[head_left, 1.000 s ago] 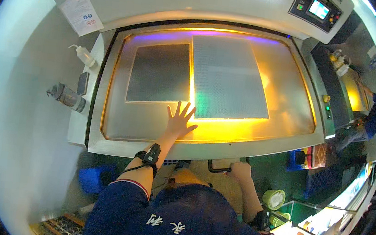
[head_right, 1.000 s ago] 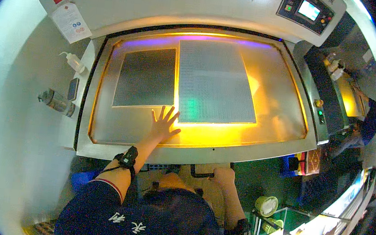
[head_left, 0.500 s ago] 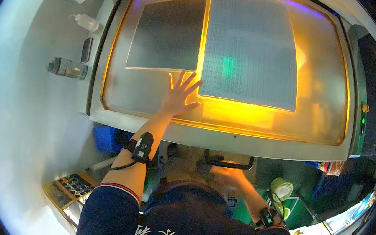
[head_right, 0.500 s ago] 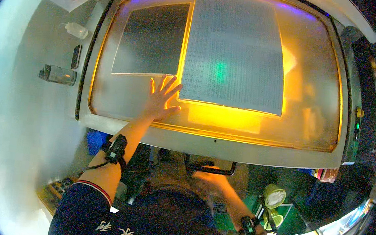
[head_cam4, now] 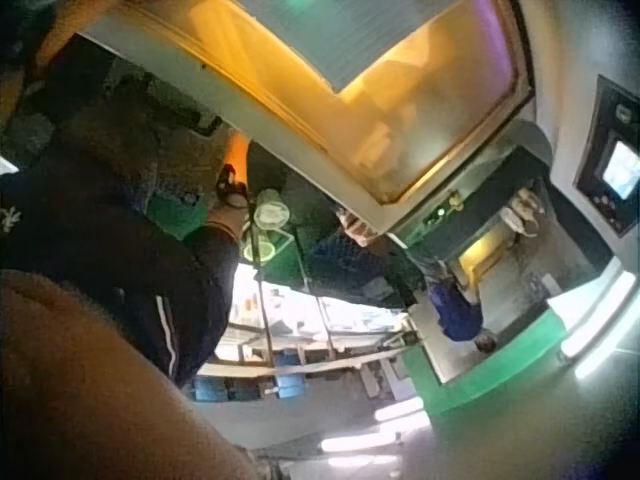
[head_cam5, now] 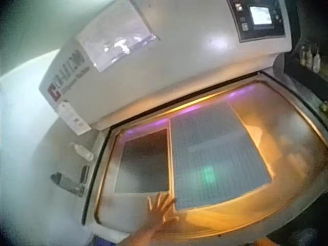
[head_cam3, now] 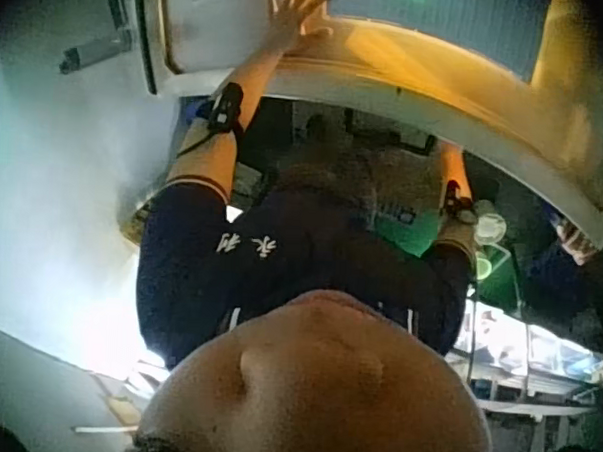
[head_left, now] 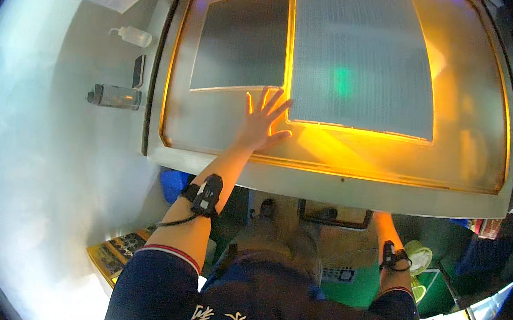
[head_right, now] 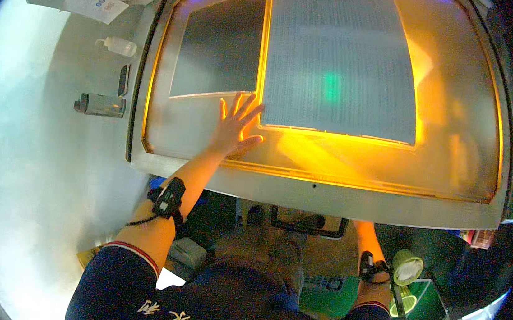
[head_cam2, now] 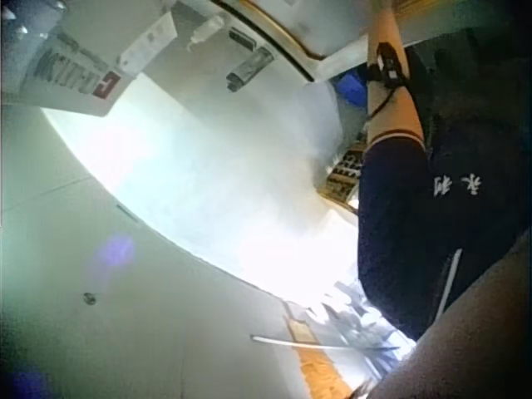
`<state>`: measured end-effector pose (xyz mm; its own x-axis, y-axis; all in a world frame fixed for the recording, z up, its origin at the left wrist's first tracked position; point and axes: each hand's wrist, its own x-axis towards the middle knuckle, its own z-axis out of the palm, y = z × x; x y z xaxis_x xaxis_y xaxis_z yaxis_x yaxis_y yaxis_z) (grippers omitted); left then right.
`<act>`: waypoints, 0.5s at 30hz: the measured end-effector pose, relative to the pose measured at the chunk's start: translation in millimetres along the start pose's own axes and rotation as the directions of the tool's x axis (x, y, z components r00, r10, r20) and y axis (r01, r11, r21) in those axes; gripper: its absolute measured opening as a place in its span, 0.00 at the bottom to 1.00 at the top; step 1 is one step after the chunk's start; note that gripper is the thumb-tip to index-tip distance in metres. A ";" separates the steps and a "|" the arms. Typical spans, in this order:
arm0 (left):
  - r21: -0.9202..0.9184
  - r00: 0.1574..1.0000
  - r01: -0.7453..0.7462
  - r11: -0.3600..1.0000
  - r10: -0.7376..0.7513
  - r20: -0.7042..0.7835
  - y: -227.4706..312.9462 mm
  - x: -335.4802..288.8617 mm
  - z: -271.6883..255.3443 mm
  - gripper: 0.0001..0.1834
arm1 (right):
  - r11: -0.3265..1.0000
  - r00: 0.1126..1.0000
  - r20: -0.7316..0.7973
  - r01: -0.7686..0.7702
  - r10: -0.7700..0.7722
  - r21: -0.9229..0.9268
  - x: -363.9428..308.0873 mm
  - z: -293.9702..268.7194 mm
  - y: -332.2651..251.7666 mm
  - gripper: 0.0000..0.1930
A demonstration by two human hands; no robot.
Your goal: Operating an LED exposure machine to process electronic PCB panels.
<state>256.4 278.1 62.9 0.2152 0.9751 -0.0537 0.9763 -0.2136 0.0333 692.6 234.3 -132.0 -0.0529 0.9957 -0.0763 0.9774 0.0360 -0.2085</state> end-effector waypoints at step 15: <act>-0.072 0.988 0.009 0.997 -0.020 -0.154 -8.7 -18.1 12.6 0.44 | 0.084 0.568 0.589 -0.757 0.574 0.648 -391.3 -166.7 96.3 0.08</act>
<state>244.2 261.5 51.0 0.1898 0.9767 0.1002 0.9743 -0.2000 0.1041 841.6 -137.5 40.3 0.4105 0.5361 -0.7377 -0.0112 -0.8059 -0.5919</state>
